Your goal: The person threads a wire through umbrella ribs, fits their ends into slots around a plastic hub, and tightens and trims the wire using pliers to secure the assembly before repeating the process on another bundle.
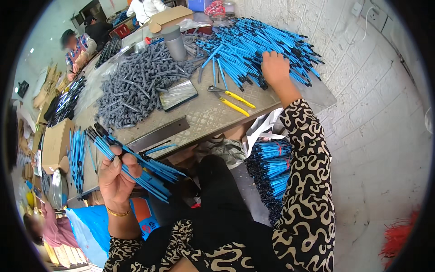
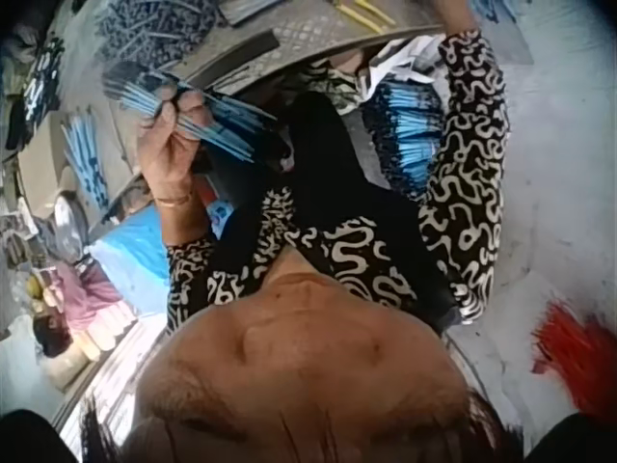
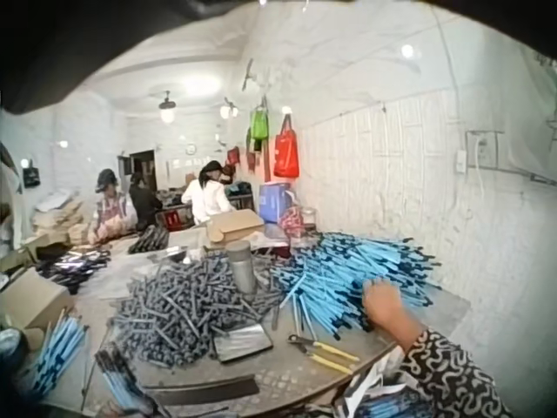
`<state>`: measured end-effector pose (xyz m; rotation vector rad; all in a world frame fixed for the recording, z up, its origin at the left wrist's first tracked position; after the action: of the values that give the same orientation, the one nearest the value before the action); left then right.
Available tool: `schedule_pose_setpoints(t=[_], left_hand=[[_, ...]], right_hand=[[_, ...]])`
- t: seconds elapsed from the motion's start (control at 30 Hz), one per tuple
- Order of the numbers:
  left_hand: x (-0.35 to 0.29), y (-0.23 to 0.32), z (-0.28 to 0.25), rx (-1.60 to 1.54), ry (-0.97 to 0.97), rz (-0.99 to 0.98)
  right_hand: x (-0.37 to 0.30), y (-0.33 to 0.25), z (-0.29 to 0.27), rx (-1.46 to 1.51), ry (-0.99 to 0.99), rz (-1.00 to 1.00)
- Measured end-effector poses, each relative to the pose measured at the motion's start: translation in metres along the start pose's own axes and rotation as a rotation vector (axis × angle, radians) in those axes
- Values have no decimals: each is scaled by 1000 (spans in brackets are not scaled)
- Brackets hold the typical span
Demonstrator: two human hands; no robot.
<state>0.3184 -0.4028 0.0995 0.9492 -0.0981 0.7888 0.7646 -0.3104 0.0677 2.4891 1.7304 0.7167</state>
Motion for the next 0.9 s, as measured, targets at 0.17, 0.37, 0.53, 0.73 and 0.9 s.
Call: schedule_pose_setpoints(t=[0.17,0.37,0.53,0.73,0.9], left_hand=[[-7,3,-2,114,64,-19],[2,16,1,261,177,31],[5,26,-9,258,304,92],[14,32,-35,191,552,408],[-6,35,-40,280,659,482]], right_hand=[[0,7,2,78,-17,17],[-5,-13,-35,626,-100,-77],[-56,-73,-112,1065,-99,-259],[-173,-177,-154,1363,-70,-670],[-229,-227,-161,1279,81,-966]])
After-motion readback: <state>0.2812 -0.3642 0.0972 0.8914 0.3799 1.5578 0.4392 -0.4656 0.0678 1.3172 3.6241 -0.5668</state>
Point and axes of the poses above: each hand's wrist, its own x-axis towards the middle knuckle, its own z-axis out of the palm, y = z × x, the point moved 8 cm from there along x, towards the middle knuckle, and after that the axes turned 13 degrees about -y, right-handed, at the moved point
